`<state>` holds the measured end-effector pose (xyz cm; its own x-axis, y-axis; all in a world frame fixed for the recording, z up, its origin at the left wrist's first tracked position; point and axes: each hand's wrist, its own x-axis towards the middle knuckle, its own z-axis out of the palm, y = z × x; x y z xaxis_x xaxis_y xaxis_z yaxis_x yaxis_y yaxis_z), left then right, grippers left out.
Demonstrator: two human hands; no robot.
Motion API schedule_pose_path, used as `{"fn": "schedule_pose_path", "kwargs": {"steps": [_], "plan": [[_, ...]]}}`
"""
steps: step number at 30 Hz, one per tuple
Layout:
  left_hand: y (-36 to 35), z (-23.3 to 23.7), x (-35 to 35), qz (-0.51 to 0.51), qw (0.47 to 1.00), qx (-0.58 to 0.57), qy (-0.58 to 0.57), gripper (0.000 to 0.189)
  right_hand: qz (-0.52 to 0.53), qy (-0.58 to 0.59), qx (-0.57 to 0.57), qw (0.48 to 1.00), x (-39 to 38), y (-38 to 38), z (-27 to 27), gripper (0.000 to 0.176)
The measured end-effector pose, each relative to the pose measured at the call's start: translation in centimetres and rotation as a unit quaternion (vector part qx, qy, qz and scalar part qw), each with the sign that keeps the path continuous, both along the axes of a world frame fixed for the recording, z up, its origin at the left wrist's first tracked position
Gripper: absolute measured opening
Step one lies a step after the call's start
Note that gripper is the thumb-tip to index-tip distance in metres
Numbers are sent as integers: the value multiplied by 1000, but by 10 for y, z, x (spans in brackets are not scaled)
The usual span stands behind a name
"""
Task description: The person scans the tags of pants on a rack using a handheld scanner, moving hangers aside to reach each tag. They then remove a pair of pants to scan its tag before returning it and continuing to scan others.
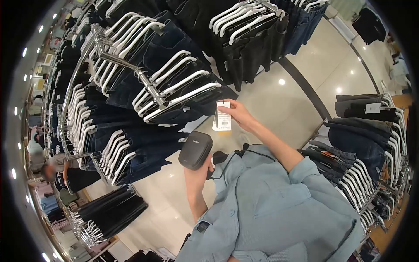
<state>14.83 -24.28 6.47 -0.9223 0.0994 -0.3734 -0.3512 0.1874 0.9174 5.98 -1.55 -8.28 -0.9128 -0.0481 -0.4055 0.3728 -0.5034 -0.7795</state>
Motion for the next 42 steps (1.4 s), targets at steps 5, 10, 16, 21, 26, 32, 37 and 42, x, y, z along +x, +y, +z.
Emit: {"fn": "schedule_pose_path", "kwargs": {"steps": [5, 10, 16, 21, 26, 32, 37, 42], "plan": [[15, 17, -2, 0, 999, -50, -8, 7, -27, 84, 92, 992, -5, -4, 28, 35], [20, 15, 3, 20, 999, -42, -15, 8, -39, 92, 89, 991, -4, -23, 22, 31], [11, -5, 14, 18, 996, -80, 39, 17, -60, 92, 31, 993, -2, -31, 12, 24], [10, -8, 20, 24, 993, -104, 48, 15, -44, 71, 20, 996, -3, -36, 10, 23], [5, -3, 25, 61, 991, -118, -3, 10, -35, 57, 8, 998, -3, -42, 17, 22], [5, 10, 24, 64, 990, -108, -59, 10, -32, 56, 1, 998, -3, -47, 16, 17], [2, 12, 26, 106, 992, -75, -3, 8, -21, 63, 40, 997, -4, -49, 11, 13], [-13, 26, 24, 188, 981, -27, 44, 8, 6, 39, 108, 993, -1, -51, 6, 17]]}}
